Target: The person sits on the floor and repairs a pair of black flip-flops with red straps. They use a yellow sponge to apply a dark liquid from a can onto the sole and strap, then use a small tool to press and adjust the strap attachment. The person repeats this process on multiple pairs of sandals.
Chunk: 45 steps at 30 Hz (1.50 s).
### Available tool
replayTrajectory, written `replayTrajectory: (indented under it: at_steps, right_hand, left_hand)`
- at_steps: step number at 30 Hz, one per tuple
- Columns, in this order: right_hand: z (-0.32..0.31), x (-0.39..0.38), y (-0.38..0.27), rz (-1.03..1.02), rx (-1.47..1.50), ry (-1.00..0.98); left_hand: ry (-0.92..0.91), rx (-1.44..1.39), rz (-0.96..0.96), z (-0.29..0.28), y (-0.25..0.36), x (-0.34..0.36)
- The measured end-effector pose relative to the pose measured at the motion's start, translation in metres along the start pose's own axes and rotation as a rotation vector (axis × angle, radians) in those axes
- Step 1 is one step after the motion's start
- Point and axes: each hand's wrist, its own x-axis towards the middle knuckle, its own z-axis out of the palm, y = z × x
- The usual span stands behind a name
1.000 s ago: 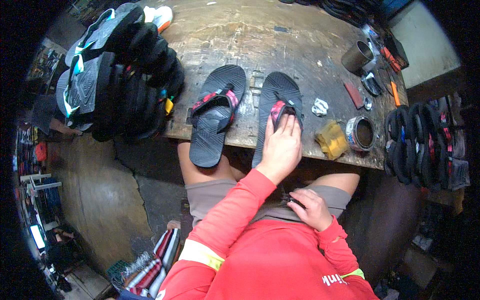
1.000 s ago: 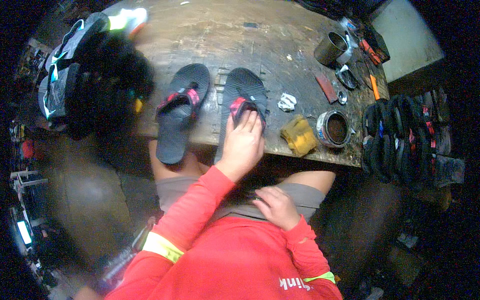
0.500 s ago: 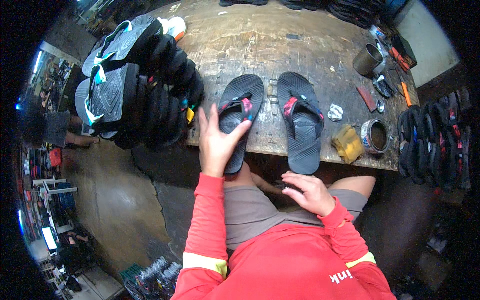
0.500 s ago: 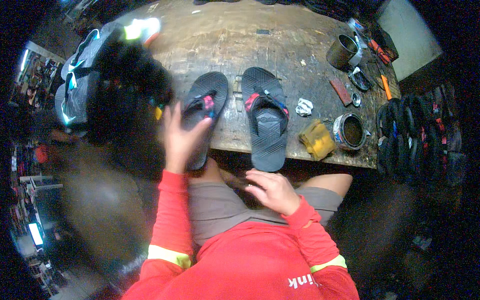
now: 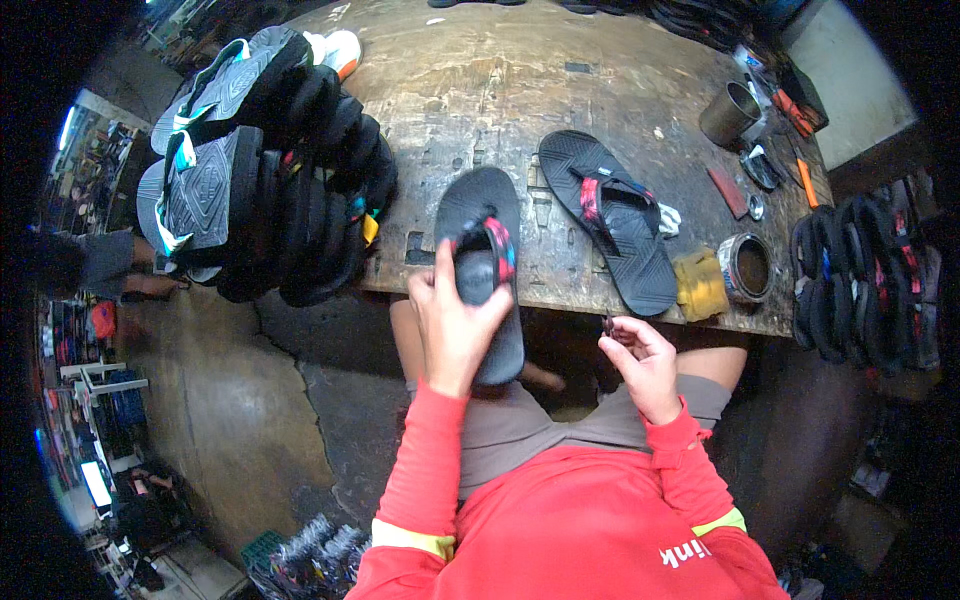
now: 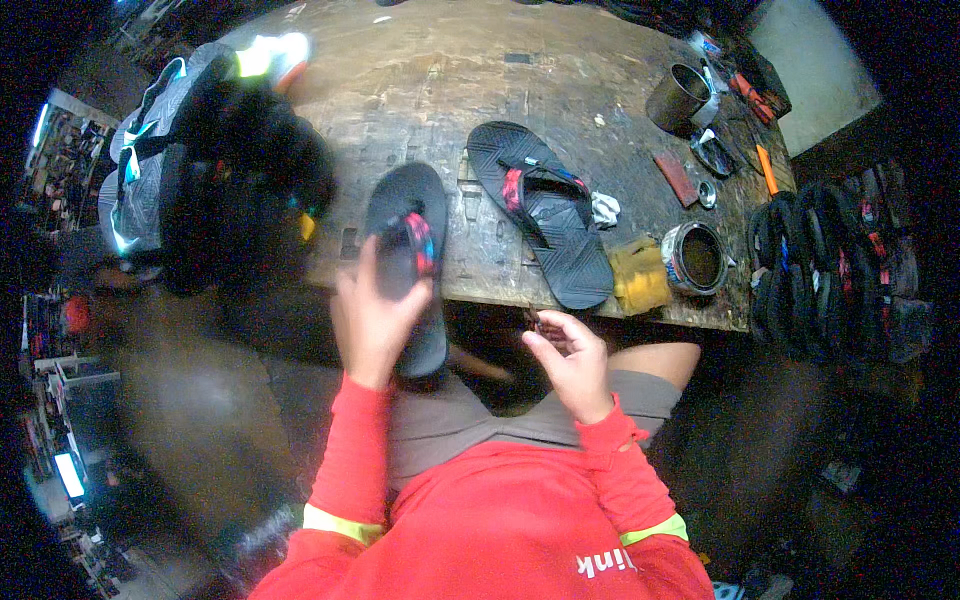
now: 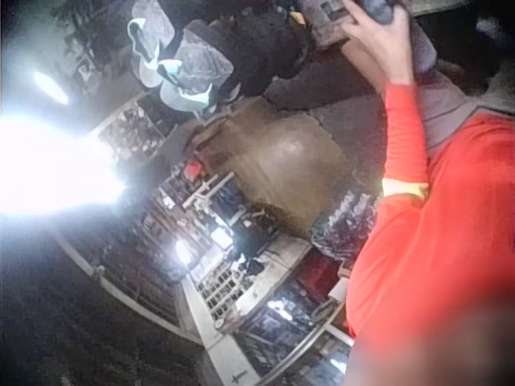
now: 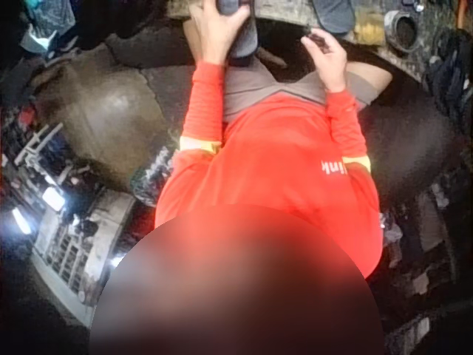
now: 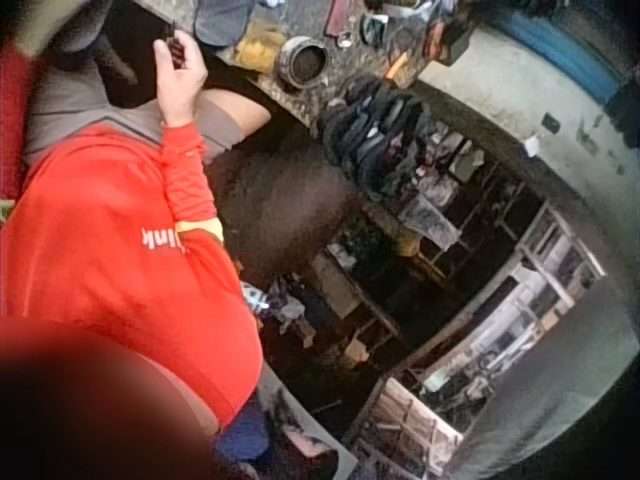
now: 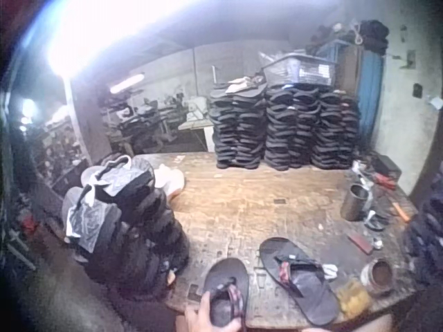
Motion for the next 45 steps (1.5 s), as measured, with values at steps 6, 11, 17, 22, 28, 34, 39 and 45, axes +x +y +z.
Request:
replayTrajectory:
  at_steps: [6,11,17,22,28,34,39,45]
  right_hand:
    - [-0.005,0.021,-0.005,0.05,-0.002,0.088]
    - [-0.009,0.03,-0.018,0.138,0.11,0.069]
    - [0.039,0.03,-0.017,0.321,0.207,-0.082]
    - [0.045,0.042,-0.019,0.368,0.217,-0.114]
    - [0.048,0.046,-0.023,0.386,0.338,-0.165]
    - [0.037,0.049,-0.026,0.415,0.236,-0.145]
    - [0.035,0.055,-0.026,0.342,0.213,-0.196]
    - [0.024,0.068,-0.027,0.42,0.07,-0.252]
  left_hand:
    - [-0.299,-0.267,0.06,-0.06,-0.006,-0.054]
    - [-0.561,-0.159,-0.012,-0.097,0.0,-0.064]
    - [-0.575,-0.177,0.022,-0.098,0.002,-0.057]
    - [-0.596,-0.254,0.0,-0.1,-0.009,-0.051]
    - [-0.608,-0.374,-0.062,-0.1,-0.014,-0.048]
    - [-0.627,-0.377,-0.062,-0.1,-0.019,-0.047]
    - [-0.635,-0.368,-0.053,-0.099,-0.02,-0.047]
    - [-0.644,-0.38,-0.025,-0.101,-0.027,-0.044]
